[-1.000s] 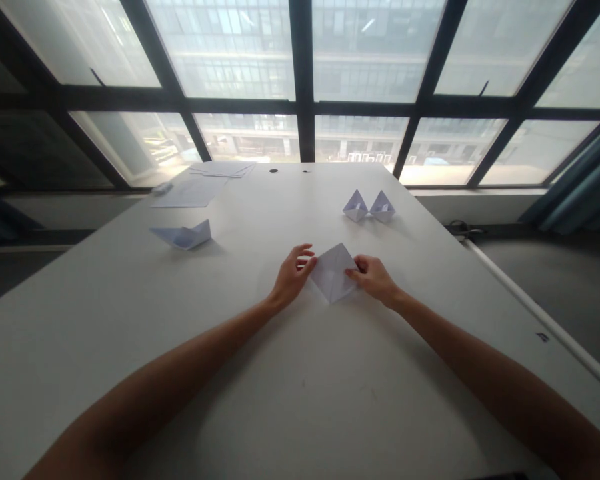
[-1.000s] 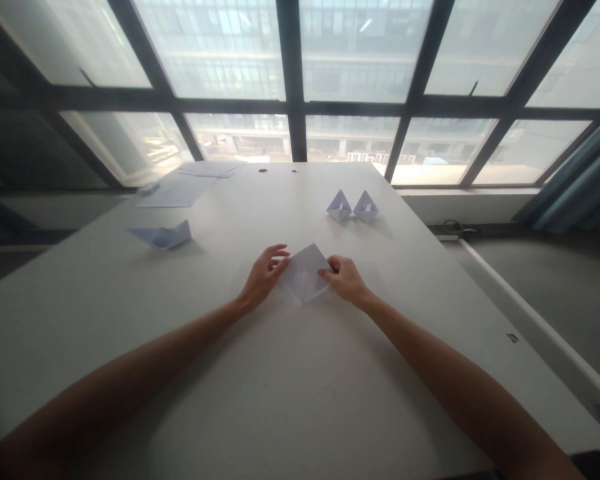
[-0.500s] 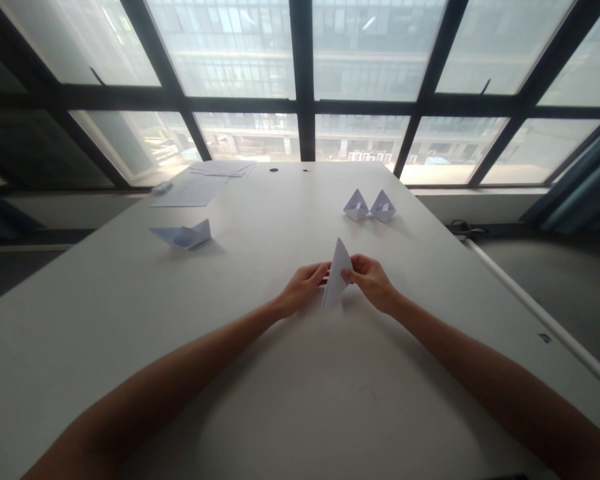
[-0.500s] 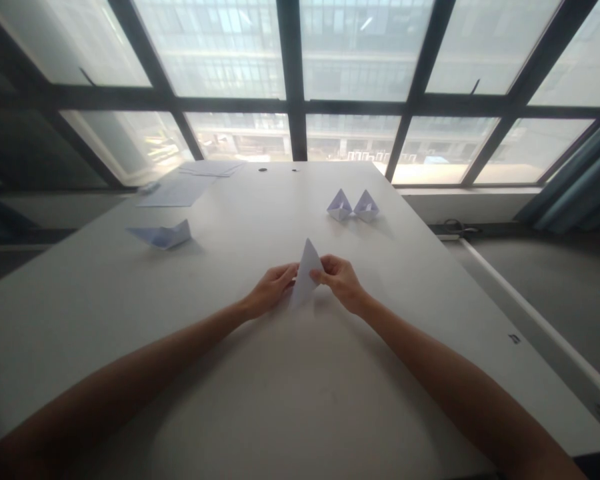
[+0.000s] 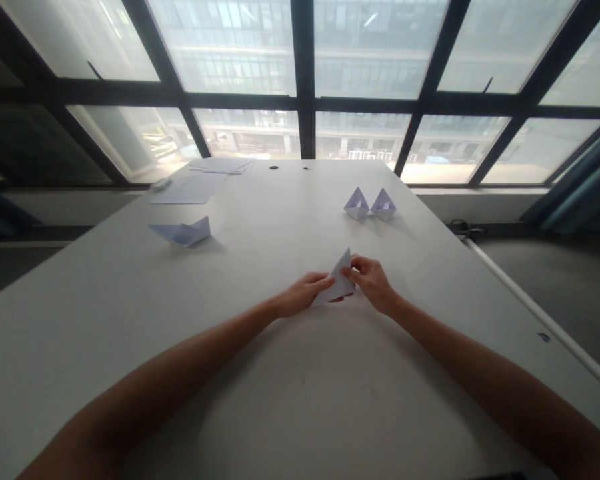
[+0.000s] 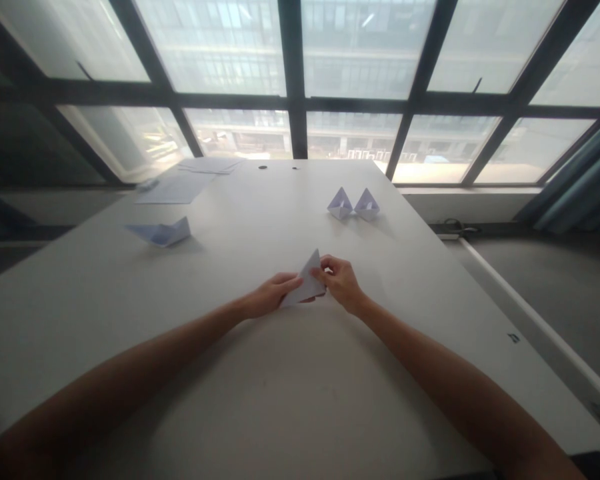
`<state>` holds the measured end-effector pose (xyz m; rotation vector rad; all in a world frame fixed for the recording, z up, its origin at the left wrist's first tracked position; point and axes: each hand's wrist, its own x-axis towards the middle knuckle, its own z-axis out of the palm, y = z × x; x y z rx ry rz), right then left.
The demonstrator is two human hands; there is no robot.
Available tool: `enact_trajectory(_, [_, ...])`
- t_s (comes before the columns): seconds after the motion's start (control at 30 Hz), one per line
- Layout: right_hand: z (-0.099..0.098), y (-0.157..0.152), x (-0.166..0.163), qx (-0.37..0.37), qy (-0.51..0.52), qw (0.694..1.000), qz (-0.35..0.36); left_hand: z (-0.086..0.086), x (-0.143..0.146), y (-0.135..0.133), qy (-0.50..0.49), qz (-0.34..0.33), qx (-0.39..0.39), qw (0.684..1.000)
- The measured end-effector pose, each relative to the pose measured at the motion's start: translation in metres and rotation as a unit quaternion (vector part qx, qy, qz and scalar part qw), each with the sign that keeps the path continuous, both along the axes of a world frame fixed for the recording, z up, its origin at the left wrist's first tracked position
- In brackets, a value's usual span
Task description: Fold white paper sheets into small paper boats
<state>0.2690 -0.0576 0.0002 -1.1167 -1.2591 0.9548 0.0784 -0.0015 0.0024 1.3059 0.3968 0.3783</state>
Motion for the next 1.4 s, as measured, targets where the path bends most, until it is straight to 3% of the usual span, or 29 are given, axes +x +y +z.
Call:
enact_trajectory(0.13, [-0.003,0.000,0.001,0.008,-0.035,0.999,0.034,0.005,-0.003,-0.001,-0.017,-0.040,-0.089,0.995])
enact_trajectory(0.23, [0.000,-0.003,-0.004,0.087,-0.150,0.980,-0.099,0.007,-0.002,-0.002,-0.033,-0.039,-0.095,0.994])
enact_trajectory(0.33, [0.003,-0.007,-0.010,0.143,-0.240,0.935,-0.219,0.007,0.001,-0.001,-0.034,0.015,-0.007,0.999])
enact_trajectory(0.4, [0.004,-0.009,-0.013,0.154,-0.262,0.933,-0.194,0.007,0.003,0.000,-0.021,0.057,0.101,0.993])
enact_trajectory(0.5, [0.003,-0.010,-0.014,0.128,-0.234,0.956,-0.119,0.008,0.004,-0.002,-0.020,0.078,0.243,0.967])
enact_trajectory(0.6, [0.002,-0.008,-0.013,0.096,-0.196,0.973,-0.079,0.009,0.005,-0.006,-0.036,0.066,0.300,0.951])
enact_trajectory(0.7, [0.002,-0.008,-0.011,0.087,-0.177,0.979,-0.046,0.008,0.006,-0.009,-0.040,0.055,0.302,0.951])
enact_trajectory(0.9, [0.000,-0.009,-0.009,0.095,-0.159,0.983,0.007,-0.002,0.004,-0.001,-0.045,0.056,0.234,0.970])
enact_trajectory(1.1, [-0.001,-0.009,-0.006,0.111,-0.214,0.969,-0.053,-0.010,0.004,0.007,-0.022,0.125,0.229,0.965])
enact_trajectory(1.27, [-0.006,-0.008,-0.007,0.064,-0.179,0.981,-0.051,-0.004,0.003,0.003,0.011,0.213,0.307,0.928])
enact_trajectory(1.33, [-0.008,-0.006,-0.007,0.063,-0.129,0.988,-0.051,-0.001,0.002,0.003,0.010,0.229,0.288,0.930])
enact_trajectory(1.4, [-0.009,-0.002,-0.005,0.078,-0.073,0.992,-0.071,0.000,0.002,0.004,-0.001,0.223,0.221,0.949])
